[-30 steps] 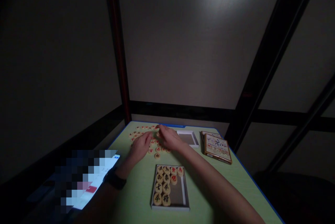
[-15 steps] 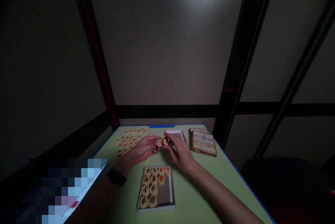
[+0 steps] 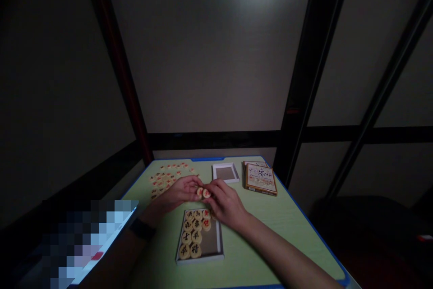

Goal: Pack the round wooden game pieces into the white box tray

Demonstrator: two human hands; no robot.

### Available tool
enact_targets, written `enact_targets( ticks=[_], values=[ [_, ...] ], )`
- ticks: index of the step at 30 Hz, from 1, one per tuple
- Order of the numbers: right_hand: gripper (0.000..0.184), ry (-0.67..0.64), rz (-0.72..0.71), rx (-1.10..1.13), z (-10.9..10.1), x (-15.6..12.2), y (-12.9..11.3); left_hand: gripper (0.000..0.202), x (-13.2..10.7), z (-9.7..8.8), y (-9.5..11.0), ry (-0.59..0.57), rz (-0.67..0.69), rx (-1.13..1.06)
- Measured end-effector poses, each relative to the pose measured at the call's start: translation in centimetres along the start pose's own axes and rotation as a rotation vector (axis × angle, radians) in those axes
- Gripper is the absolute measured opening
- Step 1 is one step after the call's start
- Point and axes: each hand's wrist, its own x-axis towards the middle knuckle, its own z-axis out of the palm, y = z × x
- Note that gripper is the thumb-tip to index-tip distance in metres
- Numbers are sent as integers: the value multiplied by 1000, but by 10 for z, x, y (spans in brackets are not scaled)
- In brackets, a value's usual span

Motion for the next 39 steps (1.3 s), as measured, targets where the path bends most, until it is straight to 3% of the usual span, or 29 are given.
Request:
enact_targets(
  ticks=[11, 20, 27, 39],
  values=[
    [23, -107, -28, -70, 3, -4, -3, 51, -3, 6, 1, -87, -67, 1],
    [21, -186, -13, -101, -1, -1, -8, 49, -6, 10, 6, -83, -85, -6],
    [33, -150, -33, -81, 1, -4, -8, 48, -7, 13, 9, -80, -74, 29],
    [20, -8, -25, -25, -4, 0, -2, 41, -3, 7, 5, -35, -20, 7]
  ],
)
